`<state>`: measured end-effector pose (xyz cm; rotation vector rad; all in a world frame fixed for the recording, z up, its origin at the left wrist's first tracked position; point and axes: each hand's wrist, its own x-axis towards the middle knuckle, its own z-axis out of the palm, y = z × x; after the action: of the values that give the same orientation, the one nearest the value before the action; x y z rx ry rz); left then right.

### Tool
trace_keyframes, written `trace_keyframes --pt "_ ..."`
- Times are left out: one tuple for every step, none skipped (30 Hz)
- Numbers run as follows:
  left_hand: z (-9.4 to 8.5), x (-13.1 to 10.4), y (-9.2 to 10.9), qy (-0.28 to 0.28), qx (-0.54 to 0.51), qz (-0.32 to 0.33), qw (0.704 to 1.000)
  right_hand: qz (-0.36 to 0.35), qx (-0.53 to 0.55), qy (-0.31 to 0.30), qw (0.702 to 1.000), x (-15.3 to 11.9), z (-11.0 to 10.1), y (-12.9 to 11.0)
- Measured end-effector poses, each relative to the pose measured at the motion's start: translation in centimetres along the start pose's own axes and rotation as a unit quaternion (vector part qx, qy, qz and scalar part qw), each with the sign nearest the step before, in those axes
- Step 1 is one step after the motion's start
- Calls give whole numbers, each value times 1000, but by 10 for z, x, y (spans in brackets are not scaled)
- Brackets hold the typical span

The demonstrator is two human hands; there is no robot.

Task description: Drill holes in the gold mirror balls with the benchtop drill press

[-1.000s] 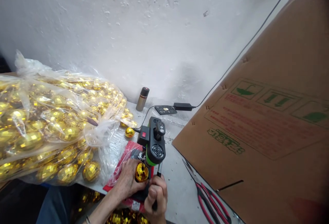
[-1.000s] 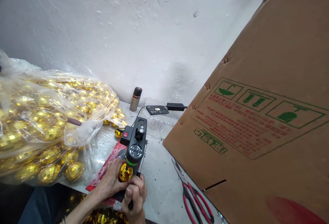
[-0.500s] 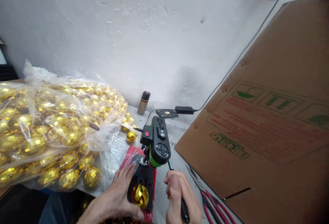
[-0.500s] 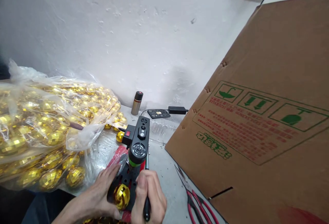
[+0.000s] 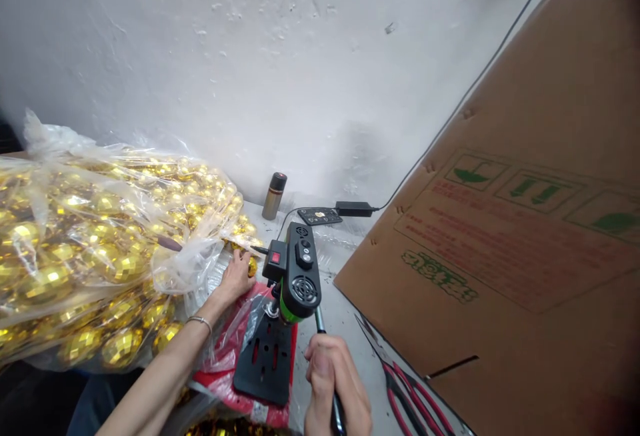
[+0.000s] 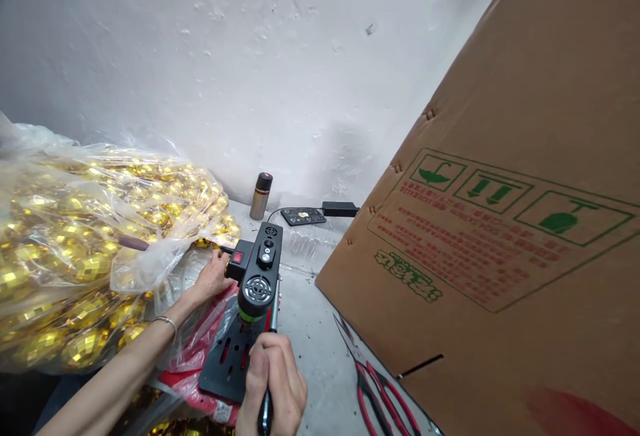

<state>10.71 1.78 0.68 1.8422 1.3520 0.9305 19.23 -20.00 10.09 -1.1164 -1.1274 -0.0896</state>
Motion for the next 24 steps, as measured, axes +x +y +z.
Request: trace_keyframes --pt "-3 -3 -1 -5 -10 -30 999 -6 -3 -4 1000 1 -1 1" --pt "-6 -8 -1 -11 -22 -49 998 -15 -7 -10 1000 2 -3 2" --pt "-9 -14 -1 -17 -34 -58 998 -28 -12 -21 999 3 -5 4" --pt "-13 -21 -1 -25 -48 -65 996 -44 -17 -35 998 5 -7 5" --pt "-16 -31 0 -32 -61 -66 995 -60 -22 -50 997 7 -10 7" --pt "-19 -42 2 -41 -81 -68 994 -73 -26 -62 995 9 -12 8" --pt "-20 -54 3 -52 -110 -76 990 -83 -30 -71 994 11 -13 9" --pt "-21 -68 5 -68 -145 -92 983 -88 -34 -75 993 13 -14 9" --pt "-20 -81 6 -90 -193 -122 969 -88 -36 -74 993 15 -15 8" --pt "-18 -93 6 -116 -238 -153 952 -85 -36 -69 993 17 -15 7" --pt "-15 -104 6 -139 -276 -179 934 -82 -34 -67 994 19 -14 6" --pt "-11 -113 5 -157 -301 -197 920 -77 -30 -63 995 20 -14 4" --pt "-6 -119 4 -165 -310 -203 914 -71 -27 -60 995 22 -13 2" --pt "-1 -124 3 -164 -309 -201 915 -64 -25 -57 996 24 -12 0" --pt "3 -128 2 -155 -302 -198 920 -59 -24 -56 996 26 -11 -1" --pt "7 -130 1 -147 -289 -193 926 -56 -24 -56 997 28 -11 -3" --pt "10 -131 0 -140 -275 -184 933 -54 -26 -57 997 29 -11 -4" --pt "12 -131 0 -137 -260 -171 940 -54 -28 -59 996 31 -11 -4" --pt "13 -132 1 -138 -248 -155 946 -54 -30 -61 996 31 -11 -5" --pt "14 -132 2 -144 -237 -139 951 -54 -31 -63 996 32 -11 -5" --pt "14 -133 3 -150 -229 -125 954 -55 -32 -64 996 32 -11 -5" --pt "14 -134 4 -157 -223 -113 955 -55 -32 -65 996 31 -11 -5" --pt "13 -134 4 -160 -215 -103 958 -56 -31 -65 996 31 -11 -5" --pt "13 -135 4 -154 -201 -85 964 -58 -31 -65 996 31 -12 -4"
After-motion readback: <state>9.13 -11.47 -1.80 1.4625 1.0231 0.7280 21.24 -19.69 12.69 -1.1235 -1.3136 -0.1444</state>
